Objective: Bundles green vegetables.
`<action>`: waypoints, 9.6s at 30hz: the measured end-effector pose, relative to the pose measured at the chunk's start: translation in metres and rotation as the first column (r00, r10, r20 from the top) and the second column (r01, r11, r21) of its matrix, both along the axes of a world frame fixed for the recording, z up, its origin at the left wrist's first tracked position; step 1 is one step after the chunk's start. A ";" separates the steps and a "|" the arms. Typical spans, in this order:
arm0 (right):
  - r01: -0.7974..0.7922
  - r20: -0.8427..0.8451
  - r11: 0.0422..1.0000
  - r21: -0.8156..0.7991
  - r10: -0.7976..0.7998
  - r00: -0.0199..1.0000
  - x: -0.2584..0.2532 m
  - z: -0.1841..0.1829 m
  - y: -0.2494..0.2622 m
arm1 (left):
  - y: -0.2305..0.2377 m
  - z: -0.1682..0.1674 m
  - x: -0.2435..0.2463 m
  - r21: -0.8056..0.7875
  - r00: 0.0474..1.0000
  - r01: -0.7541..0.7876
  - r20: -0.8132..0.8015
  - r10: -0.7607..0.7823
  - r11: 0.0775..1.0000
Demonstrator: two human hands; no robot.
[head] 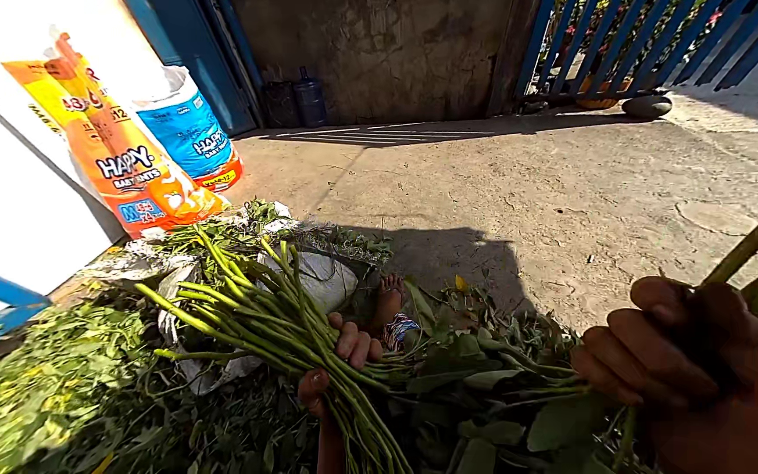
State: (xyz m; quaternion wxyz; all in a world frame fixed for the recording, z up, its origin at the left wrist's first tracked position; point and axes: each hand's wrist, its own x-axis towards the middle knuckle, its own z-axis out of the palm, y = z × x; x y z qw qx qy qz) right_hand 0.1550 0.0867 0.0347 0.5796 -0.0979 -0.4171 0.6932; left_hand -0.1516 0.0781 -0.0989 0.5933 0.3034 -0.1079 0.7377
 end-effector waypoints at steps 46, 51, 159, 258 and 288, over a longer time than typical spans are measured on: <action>-0.435 0.667 0.543 0.718 -0.715 0.210 -0.071 -0.027 -0.018 | -0.027 0.028 0.011 0.116 0.957 0.025 -0.291 0.010 0.993; -0.151 0.659 0.669 0.728 -0.622 0.422 -0.101 -0.012 -0.006 | -0.013 0.038 -0.014 0.132 0.908 -0.015 -0.413 0.069 0.991; 0.331 0.285 0.924 -0.192 -0.270 0.920 -0.076 -0.130 0.002 | -0.004 0.025 0.062 -0.261 -0.267 -0.272 -0.904 -0.333 0.926; -0.420 0.912 0.813 0.403 -0.316 0.262 0.047 -0.040 -0.042 | -0.005 0.025 0.124 0.179 0.801 0.597 -0.200 -0.565 0.782; -0.136 0.748 0.737 0.662 -0.660 0.063 0.029 -0.054 -0.124 | -0.001 0.018 0.115 0.152 0.864 0.497 -0.185 -0.469 0.855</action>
